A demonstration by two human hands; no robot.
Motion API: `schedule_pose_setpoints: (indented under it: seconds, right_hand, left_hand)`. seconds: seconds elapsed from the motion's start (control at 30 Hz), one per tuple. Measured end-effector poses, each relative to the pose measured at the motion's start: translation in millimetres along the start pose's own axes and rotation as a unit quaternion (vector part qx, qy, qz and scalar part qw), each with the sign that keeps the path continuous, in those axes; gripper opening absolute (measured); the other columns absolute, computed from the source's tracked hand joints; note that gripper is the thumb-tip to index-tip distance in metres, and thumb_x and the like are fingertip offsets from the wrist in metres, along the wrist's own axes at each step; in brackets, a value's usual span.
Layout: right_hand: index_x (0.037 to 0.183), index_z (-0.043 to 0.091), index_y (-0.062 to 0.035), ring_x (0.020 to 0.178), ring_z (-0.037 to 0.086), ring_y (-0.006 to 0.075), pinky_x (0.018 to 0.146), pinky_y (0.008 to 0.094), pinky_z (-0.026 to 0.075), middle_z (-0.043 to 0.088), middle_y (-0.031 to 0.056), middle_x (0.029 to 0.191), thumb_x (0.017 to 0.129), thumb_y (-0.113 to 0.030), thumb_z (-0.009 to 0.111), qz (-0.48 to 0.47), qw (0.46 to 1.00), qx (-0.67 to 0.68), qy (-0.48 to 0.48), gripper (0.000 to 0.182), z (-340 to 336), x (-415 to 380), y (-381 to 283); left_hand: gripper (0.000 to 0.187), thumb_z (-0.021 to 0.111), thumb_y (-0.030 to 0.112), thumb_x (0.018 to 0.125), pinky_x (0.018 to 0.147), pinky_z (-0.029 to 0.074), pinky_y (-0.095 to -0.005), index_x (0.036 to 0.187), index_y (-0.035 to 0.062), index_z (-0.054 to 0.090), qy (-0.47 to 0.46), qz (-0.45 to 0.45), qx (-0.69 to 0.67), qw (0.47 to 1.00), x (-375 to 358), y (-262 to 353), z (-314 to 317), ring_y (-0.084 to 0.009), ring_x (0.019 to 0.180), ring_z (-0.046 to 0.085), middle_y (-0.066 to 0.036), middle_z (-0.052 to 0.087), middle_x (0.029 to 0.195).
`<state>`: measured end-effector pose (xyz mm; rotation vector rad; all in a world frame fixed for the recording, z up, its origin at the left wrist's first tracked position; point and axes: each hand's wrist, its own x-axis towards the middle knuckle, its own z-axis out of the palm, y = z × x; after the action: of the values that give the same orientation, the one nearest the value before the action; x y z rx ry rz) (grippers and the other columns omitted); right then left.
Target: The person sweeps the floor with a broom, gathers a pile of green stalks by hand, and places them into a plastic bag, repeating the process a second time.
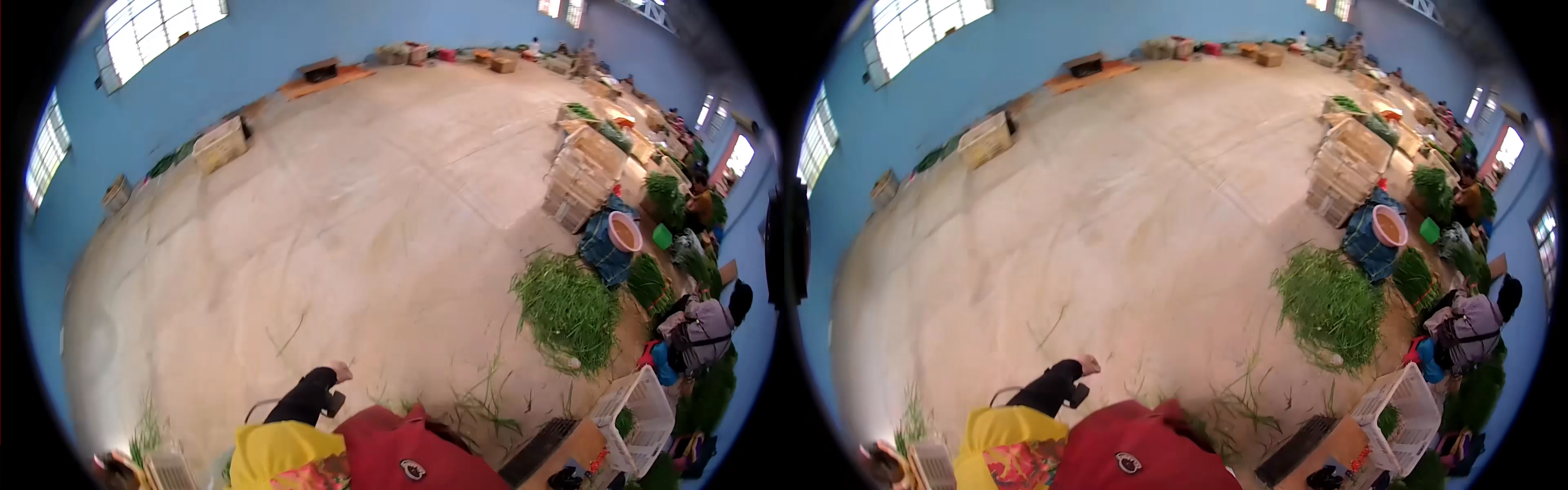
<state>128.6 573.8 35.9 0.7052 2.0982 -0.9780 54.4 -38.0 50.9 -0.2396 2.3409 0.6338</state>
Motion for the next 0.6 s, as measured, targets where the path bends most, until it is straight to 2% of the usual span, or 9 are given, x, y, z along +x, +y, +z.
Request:
schedule_pose_setpoints:
  seconds: [0.07, 0.13, 0.23, 0.33, 0.43, 0.47, 0.53, 0.57, 0.6]
  right_hand:
    - [0.084, 0.063, -0.0062, 0.064, 0.057, 0.0224, 0.06, 0.0365, 0.046, 0.062, 0.0097, 0.079, 0.08, -0.026, 0.053, 0.024, 0.999, 0.014, 0.027, 0.022, -15.0, 6.1, -17.0]
    - [0.084, 0.063, -0.0061, 0.065, 0.057, 0.0227, 0.06, 0.0369, 0.046, 0.062, 0.0097, 0.08, 0.081, -0.026, 0.053, 0.051, 0.997, 0.029, 0.043, 0.023, -23.5, 11.8, -35.9]
    - [0.084, 0.063, -0.0059, 0.065, 0.057, 0.0231, 0.061, 0.0375, 0.046, 0.062, 0.0098, 0.08, 0.081, -0.026, 0.052, 0.076, 0.996, 0.027, 0.05, 0.023, -32.7, 38.9, -62.9]
    - [0.084, 0.063, -0.0058, 0.066, 0.057, 0.0235, 0.062, 0.0381, 0.046, 0.062, 0.0099, 0.081, 0.081, -0.026, 0.052, 0.089, 0.995, -0.001, 0.043, 0.023, -44.1, 84.5, -92.8]
    - [0.084, 0.063, -0.0056, 0.067, 0.058, 0.0239, 0.063, 0.0387, 0.047, 0.063, 0.01, 0.081, 0.081, -0.026, 0.051, 0.08, 0.995, -0.063, 0.025, 0.024, -67.9, 155.0, -131.3]
    - [0.084, 0.064, -0.0055, 0.067, 0.058, 0.0241, 0.063, 0.0389, 0.047, 0.063, 0.01, 0.081, 0.081, -0.026, 0.051, 0.07, 0.994, -0.083, 0.011, 0.024, -85.6, 189.5, -158.5]
    - [0.084, 0.064, -0.0054, 0.067, 0.058, 0.0243, 0.063, 0.0393, 0.047, 0.063, 0.01, 0.082, 0.081, -0.026, 0.051, -0.02, 0.995, -0.078, -0.057, 0.024, -108.8, 266.4, -178.6]
    - [0.084, 0.064, -0.0053, 0.067, 0.058, 0.0245, 0.064, 0.0395, 0.047, 0.063, 0.0101, 0.082, 0.081, -0.026, 0.051, -0.123, 0.977, 0.095, -0.149, 0.024, -135.7, 242.2, -260.6]
    - [0.09, 0.065, -0.007, 0.087, 0.059, 0.0255, 0.073, 0.0365, 0.047, 0.062, 0.0124, 0.095, 0.081, -0.029, 0.053, 0.262, 0.949, -0.166, -0.051, 0.027, -135.1, 242.4, -391.1]
  left_hand:
    - [0.036, 0.062, 0.034, 0.071, 0.079, 0.046, -0.0346, 0.093, 0.0056, 0.065, 0.03, 0.012, -0.089, 0.996, 54.3, 24.3, -31.0, -0.0249, 0.086, 0.061, -0.015, 0.064, 0.089]
    - [0.045, 0.058, 0.037, 0.077, 0.082, 0.045, -0.0341, 0.108, 0.0042, 0.058, 0.017, 0.059, -0.133, 0.989, 111.5, 48.1, -51.3, -0.025, 0.093, 0.058, -0.016, 0.062, 0.099]
    - [0.042, 0.056, 0.035, 0.08, 0.082, 0.044, -0.0328, 0.108, 0.0036, 0.057, 0.018, 0.137, -0.174, 0.975, 116.2, 135.3, -121.2, -0.0237, 0.094, 0.058, -0.016, 0.062, 0.099]
    - [0.04, 0.055, 0.032, 0.081, 0.081, 0.045, -0.0319, 0.109, 0.0044, 0.056, 0.044, 0.182, -0.135, 0.973, 167.1, 149.4, -170.1, -0.0222, 0.093, 0.058, -0.015, 0.062, 0.099]
    - [0.033, 0.056, 0.026, 0.081, 0.075, 0.045, -0.0276, 0.104, 0.0023, 0.059, 0.096, 0.109, -0.207, 0.967, 177.8, 127.4, -233.3, -0.0139, 0.081, 0.057, -0.009, 0.063, 0.087]
    - [0.037, 0.054, 0.035, 0.079, 0.07, 0.045, -0.036, 0.095, 0.0014, 0.06, 0.204, 0.037, -0.193, 0.959, 188.8, 79.9, -251.9, -0.0217, 0.076, 0.059, -0.015, 0.063, 0.082]
    - [0.027, 0.052, 0.023, 0.072, 0.06, 0.042, -0.0419, 0.081, -0.001, 0.061, 0.207, -0.106, -0.132, 0.964, 177.8, -5.2, -242.8, -0.0253, 0.067, 0.058, -0.017, 0.061, 0.076]
    - [0.023, 0.049, 0.029, 0.077, 0.067, 0.046, -0.0409, 0.072, 0.0095, 0.06, 0.125, -0.104, -0.008, 0.987, 167.6, -47.6, -238.3, -0.0295, 0.074, 0.06, -0.014, 0.062, 0.075]
    - [0.017, 0.053, 0.027, 0.073, 0.067, 0.046, -0.0415, 0.068, 0.0115, 0.058, 0.127, -0.035, 0.215, 0.968, 156.4, -80.8, -223.5, -0.0308, 0.075, 0.06, -0.014, 0.062, 0.073]
